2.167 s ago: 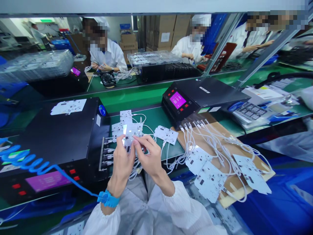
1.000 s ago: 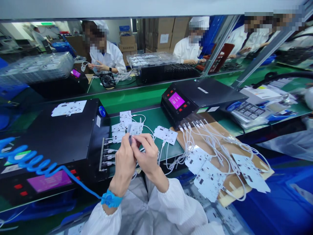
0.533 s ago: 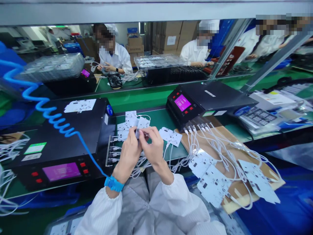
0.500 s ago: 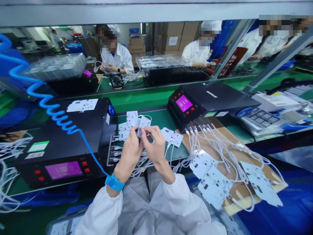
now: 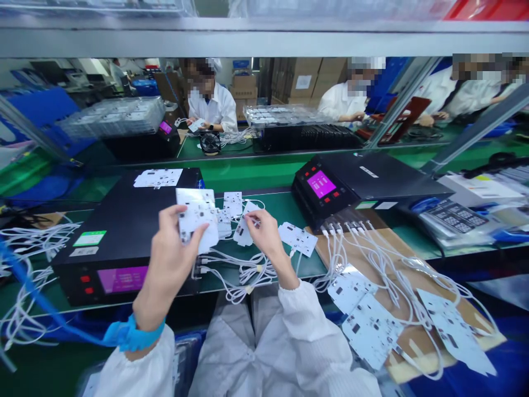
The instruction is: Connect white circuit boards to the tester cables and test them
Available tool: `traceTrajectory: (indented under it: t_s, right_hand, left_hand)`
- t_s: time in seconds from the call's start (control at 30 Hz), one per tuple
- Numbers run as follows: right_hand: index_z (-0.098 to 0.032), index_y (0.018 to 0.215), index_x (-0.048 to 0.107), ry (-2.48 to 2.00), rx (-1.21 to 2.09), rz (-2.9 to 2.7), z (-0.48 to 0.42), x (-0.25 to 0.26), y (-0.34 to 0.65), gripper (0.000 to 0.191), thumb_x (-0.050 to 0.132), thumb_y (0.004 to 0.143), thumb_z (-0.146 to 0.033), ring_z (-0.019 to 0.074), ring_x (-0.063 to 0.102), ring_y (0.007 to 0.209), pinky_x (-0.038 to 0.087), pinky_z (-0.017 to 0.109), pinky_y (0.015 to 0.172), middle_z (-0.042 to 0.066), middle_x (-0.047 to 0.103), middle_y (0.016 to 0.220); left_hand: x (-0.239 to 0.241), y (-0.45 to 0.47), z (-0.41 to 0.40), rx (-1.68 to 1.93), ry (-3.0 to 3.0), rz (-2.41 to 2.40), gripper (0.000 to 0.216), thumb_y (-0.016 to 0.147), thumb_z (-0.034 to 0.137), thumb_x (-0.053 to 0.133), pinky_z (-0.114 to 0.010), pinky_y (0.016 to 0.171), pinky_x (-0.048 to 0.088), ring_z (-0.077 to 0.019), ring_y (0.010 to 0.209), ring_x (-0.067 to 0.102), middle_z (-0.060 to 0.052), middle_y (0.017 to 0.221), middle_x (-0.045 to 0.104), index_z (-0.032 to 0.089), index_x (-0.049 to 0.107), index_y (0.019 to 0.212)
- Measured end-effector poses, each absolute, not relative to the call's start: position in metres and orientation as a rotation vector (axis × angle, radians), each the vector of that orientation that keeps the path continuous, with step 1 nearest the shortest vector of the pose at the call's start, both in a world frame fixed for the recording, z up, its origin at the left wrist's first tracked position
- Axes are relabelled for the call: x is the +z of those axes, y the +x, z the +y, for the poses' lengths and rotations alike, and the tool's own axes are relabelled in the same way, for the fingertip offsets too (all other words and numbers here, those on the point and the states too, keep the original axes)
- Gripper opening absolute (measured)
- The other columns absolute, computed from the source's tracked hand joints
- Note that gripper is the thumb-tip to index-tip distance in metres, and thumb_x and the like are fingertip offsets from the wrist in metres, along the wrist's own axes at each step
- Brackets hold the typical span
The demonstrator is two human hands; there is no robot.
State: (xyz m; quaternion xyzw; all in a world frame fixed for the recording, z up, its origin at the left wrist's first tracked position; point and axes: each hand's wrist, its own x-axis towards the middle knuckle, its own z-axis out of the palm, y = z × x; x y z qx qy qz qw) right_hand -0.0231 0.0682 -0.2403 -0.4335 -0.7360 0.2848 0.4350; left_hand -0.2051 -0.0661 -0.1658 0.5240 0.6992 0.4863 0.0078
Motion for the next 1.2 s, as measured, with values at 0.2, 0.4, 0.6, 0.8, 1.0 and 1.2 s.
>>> traceTrajectory:
  t_s: [0.2,0.4,0.6,0.8,1.0,1.2]
  right_hand:
    - [-0.018,0.107,0.076,-1.236,0.698,-2.18,0.062,-0.254,-0.044,0.017,0.061,0.101,-0.022,0.0217,0.071,0.102,0.051,0.032,0.09,0.009,0.076,0.109]
    - [-0.016,0.118,0.072,-1.22,0.539,-2.335,0.051,-0.25,-0.022,0.02,0.063,0.101,-0.02,0.0241,0.067,0.114,0.051,0.033,0.096,0.012,0.07,0.118]
    - [-0.019,0.102,0.075,-1.699,0.357,-2.367,0.01,-0.242,0.025,0.022,0.059,0.105,-0.034,0.0217,0.071,0.088,0.048,0.03,0.071,0.008,0.07,0.104]
    - [-0.016,0.108,0.075,-2.031,0.255,-2.457,-0.01,-0.251,0.011,0.033,0.05,0.108,-0.037,0.0253,0.076,0.093,0.046,0.029,0.065,0.014,0.07,0.112]
    - [-0.016,0.11,0.07,-1.977,0.24,-2.515,-0.014,-0.251,0.014,0.029,0.044,0.11,-0.028,0.0242,0.077,0.094,0.045,0.029,0.063,0.012,0.07,0.115]
    - [-0.018,0.119,0.062,-2.108,0.273,-2.368,-0.031,-0.244,0.017,0.027,0.047,0.11,-0.038,0.0238,0.078,0.091,0.043,0.028,0.061,0.011,0.074,0.112]
  left_hand:
    - [-0.16,-0.242,-0.061,1.884,1.425,1.96,0.054,0.082,0.033,0.085,-0.037,0.086,0.067,-0.0266,0.114,0.075,-0.012,0.123,0.074,0.022,0.052,0.122]
    - [-0.164,-0.244,-0.056,1.894,1.336,1.906,0.057,0.077,0.027,0.09,-0.034,0.08,0.069,-0.0259,0.108,0.077,-0.014,0.118,0.076,0.017,0.054,0.12]
    - [-0.166,-0.247,-0.057,1.878,1.401,1.871,0.055,0.077,0.026,0.088,-0.029,0.076,0.069,-0.0241,0.105,0.078,-0.013,0.114,0.076,0.016,0.055,0.12]
    - [-0.17,-0.248,-0.056,1.905,1.464,1.889,0.057,0.074,0.026,0.087,-0.028,0.074,0.069,-0.0246,0.104,0.078,-0.015,0.113,0.077,0.015,0.055,0.12]
    - [-0.171,-0.249,-0.058,1.9,1.481,1.884,0.059,0.073,0.029,0.087,-0.032,0.079,0.069,-0.0263,0.108,0.078,-0.017,0.115,0.077,0.015,0.055,0.121]
    - [-0.171,-0.25,-0.057,1.907,1.496,1.902,0.06,0.072,0.032,0.086,-0.039,0.081,0.07,-0.029,0.107,0.078,-0.019,0.115,0.077,0.015,0.055,0.121]
